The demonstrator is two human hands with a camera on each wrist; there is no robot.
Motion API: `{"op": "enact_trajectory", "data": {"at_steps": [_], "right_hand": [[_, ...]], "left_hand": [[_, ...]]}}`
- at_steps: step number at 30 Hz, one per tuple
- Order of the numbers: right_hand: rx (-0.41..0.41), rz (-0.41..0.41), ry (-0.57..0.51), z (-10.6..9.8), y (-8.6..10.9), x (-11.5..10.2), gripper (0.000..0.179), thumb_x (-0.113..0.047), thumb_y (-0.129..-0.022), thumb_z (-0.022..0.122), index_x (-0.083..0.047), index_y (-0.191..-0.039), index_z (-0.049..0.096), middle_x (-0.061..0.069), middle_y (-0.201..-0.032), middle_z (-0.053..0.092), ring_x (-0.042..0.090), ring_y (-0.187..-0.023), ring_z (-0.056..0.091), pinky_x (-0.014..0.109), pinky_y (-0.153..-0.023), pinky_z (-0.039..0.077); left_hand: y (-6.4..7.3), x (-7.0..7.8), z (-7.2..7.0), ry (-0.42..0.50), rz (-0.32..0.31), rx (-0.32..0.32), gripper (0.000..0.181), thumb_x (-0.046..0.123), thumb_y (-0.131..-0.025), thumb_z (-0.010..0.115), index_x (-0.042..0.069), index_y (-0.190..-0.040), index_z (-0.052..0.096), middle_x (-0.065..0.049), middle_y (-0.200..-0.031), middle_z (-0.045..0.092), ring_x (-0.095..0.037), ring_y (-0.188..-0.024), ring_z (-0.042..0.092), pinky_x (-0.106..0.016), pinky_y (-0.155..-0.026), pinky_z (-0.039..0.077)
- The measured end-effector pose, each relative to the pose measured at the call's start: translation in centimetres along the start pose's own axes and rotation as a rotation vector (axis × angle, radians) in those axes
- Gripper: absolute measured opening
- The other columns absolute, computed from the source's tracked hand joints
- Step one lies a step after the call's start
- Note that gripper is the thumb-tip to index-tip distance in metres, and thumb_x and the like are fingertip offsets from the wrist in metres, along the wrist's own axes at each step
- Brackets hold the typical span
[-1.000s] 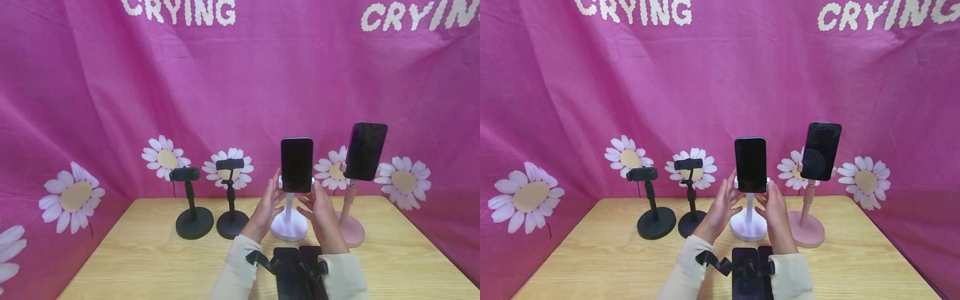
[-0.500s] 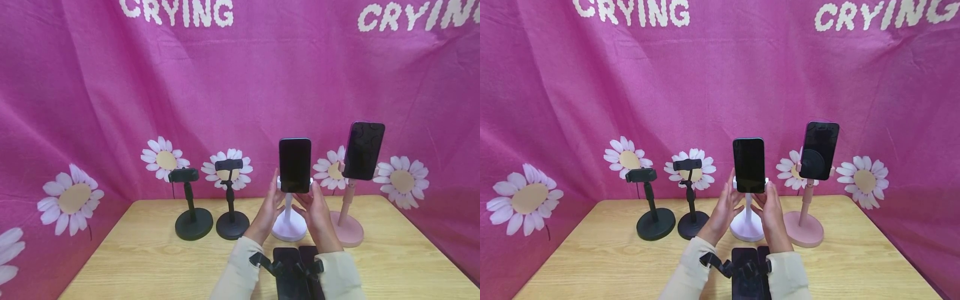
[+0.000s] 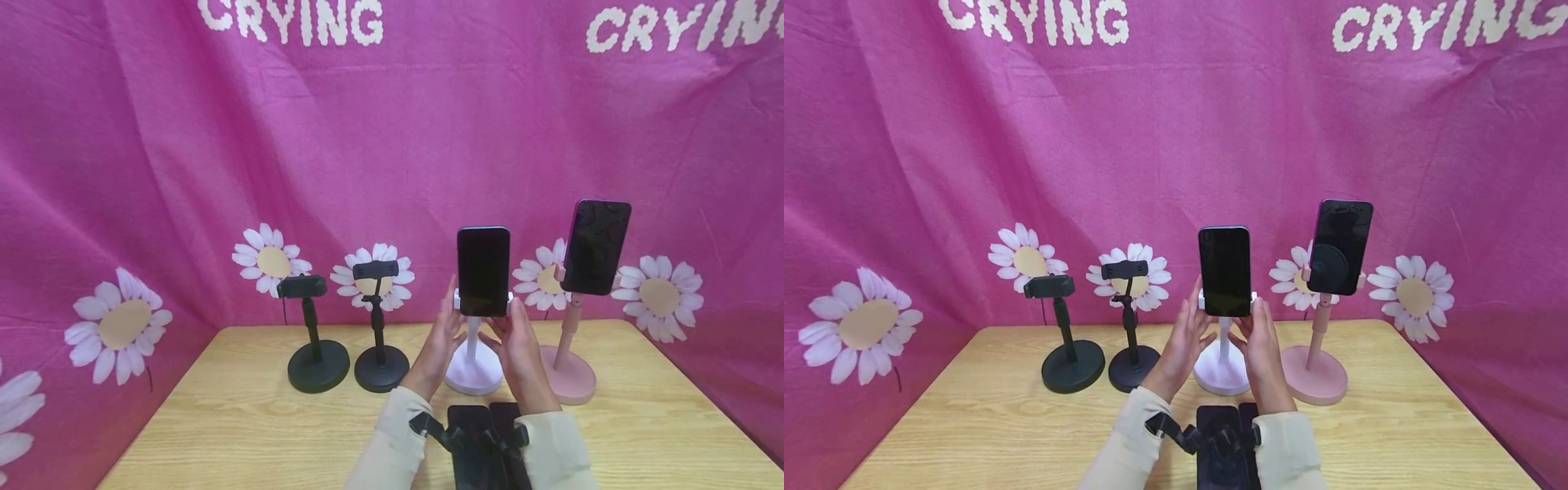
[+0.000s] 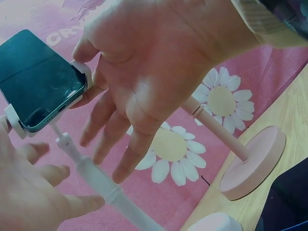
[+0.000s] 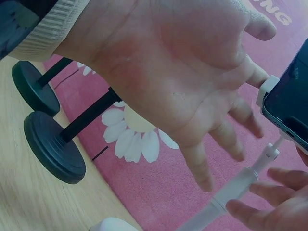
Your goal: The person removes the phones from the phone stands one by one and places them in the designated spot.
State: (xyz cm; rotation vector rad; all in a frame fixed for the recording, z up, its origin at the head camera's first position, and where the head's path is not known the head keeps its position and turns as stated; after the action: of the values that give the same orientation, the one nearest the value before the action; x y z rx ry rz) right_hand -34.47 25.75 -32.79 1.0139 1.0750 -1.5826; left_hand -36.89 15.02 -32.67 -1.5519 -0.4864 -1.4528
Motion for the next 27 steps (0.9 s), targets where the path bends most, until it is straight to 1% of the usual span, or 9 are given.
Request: {"op": "enact_trajectory", "data": {"at_steps": [3, 6, 8, 10, 12, 16, 19, 23, 27], "right_hand": [[-0.004, -0.031, -0.03, 0.2, 0.1, 0.0, 0.056, -0.057, -0.099, 0.03, -0.023, -0.142, 0.038, -0.007, -0.133, 0.058, 0.027, -0.139, 0.036, 0.055, -0.11, 0.027], [-0.001, -0.051, -0.055, 0.5, 0.1, 0.1, 0.05, -0.055, -0.1, 0.03, -0.025, -0.138, 0.041, -0.016, -0.119, 0.064, 0.028, -0.138, 0.036, 0.056, -0.11, 0.027], [0.002, -0.057, -0.065, 0.6, 0.2, 0.1, 0.046, -0.055, -0.1, 0.03, -0.026, -0.134, 0.043, -0.019, -0.112, 0.066, 0.03, -0.138, 0.036, 0.057, -0.11, 0.027], [0.005, -0.062, -0.072, 0.7, 0.2, 0.1, 0.044, -0.054, -0.1, 0.03, -0.027, -0.131, 0.044, -0.02, -0.109, 0.066, 0.031, -0.138, 0.036, 0.057, -0.109, 0.027], [0.006, -0.064, -0.069, 0.9, 0.3, 0.2, 0.043, -0.055, -0.1, 0.03, -0.027, -0.13, 0.044, -0.02, -0.11, 0.066, 0.031, -0.138, 0.036, 0.057, -0.109, 0.027], [-0.009, -0.083, -0.028, 1.4, 0.6, 0.1, 0.042, -0.054, -0.101, 0.029, -0.027, -0.131, 0.04, -0.015, -0.119, 0.061, 0.031, -0.137, 0.038, 0.055, -0.11, 0.028], [-0.018, -0.093, -0.001, 1.8, 0.8, 0.0, 0.038, -0.052, -0.102, 0.029, -0.028, -0.13, 0.039, -0.011, -0.123, 0.058, 0.031, -0.136, 0.04, 0.054, -0.11, 0.029], [-0.03, -0.096, 0.004, 2.2, 1.0, -0.1, 0.038, -0.052, -0.102, 0.028, -0.029, -0.13, 0.038, -0.006, -0.128, 0.055, 0.03, -0.134, 0.042, 0.052, -0.11, 0.03], [-0.052, -0.114, 0.014, 2.8, 1.2, -0.9, 0.042, -0.053, -0.101, 0.027, -0.028, -0.134, 0.037, -0.003, -0.131, 0.052, 0.023, -0.128, 0.047, 0.052, -0.109, 0.031]], "left_hand": [[0.2, 0.0, -0.2, -0.002, 0.009, 0.005, 0.054, 0.064, -0.097, 0.015, 0.052, -0.149, 0.011, 0.015, -0.158, 0.014, -0.023, -0.146, 0.017, -0.06, -0.112, 0.017], [0.3, 0.0, -0.3, 0.024, 0.025, 0.005, 0.053, 0.062, -0.098, 0.015, 0.05, -0.15, 0.013, 0.014, -0.158, 0.018, -0.023, -0.146, 0.019, -0.06, -0.111, 0.018], [0.3, 0.0, -0.3, 0.047, 0.034, 0.002, 0.052, 0.06, -0.098, 0.016, 0.05, -0.149, 0.014, 0.014, -0.157, 0.02, -0.022, -0.145, 0.021, -0.059, -0.111, 0.019], [0.4, 0.0, -0.2, 0.073, 0.044, -0.006, 0.052, 0.059, -0.099, 0.018, 0.049, -0.15, 0.015, 0.013, -0.157, 0.022, -0.021, -0.145, 0.021, -0.06, -0.111, 0.019], [0.5, 0.0, -0.1, 0.097, 0.052, -0.015, 0.052, 0.057, -0.1, 0.018, 0.046, -0.15, 0.014, 0.011, -0.157, 0.023, -0.02, -0.145, 0.022, -0.059, -0.111, 0.019], [0.8, 0.3, -0.2, 0.136, 0.078, -0.027, 0.053, 0.054, -0.101, 0.017, 0.04, -0.152, 0.01, 0.005, -0.157, 0.026, -0.022, -0.144, 0.023, -0.06, -0.112, 0.017], [1.0, 0.6, -0.3, 0.143, 0.09, -0.029, 0.053, 0.053, -0.101, 0.016, 0.04, -0.152, 0.009, 0.003, -0.157, 0.027, -0.023, -0.144, 0.025, -0.06, -0.112, 0.017], [1.2, 1.3, -0.5, 0.123, 0.101, -0.035, 0.052, 0.051, -0.101, 0.017, 0.039, -0.152, 0.011, 0.004, -0.156, 0.029, -0.023, -0.144, 0.026, -0.061, -0.111, 0.018], [1.6, 2.3, -0.7, 0.064, 0.102, -0.037, 0.052, 0.051, -0.101, 0.015, 0.039, -0.152, 0.01, 0.005, -0.156, 0.03, -0.02, -0.143, 0.026, -0.059, -0.112, 0.018]]}}
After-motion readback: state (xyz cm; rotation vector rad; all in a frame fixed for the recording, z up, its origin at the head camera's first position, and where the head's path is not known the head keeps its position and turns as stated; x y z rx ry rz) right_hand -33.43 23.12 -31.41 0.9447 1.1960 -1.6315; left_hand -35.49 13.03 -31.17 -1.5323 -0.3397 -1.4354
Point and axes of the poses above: each hand's wrist, its own y-axis away from the middle knuckle, its own z-axis out of the palm, x = y × z, the point moved 8 cm from there along -y, towards the middle knuckle
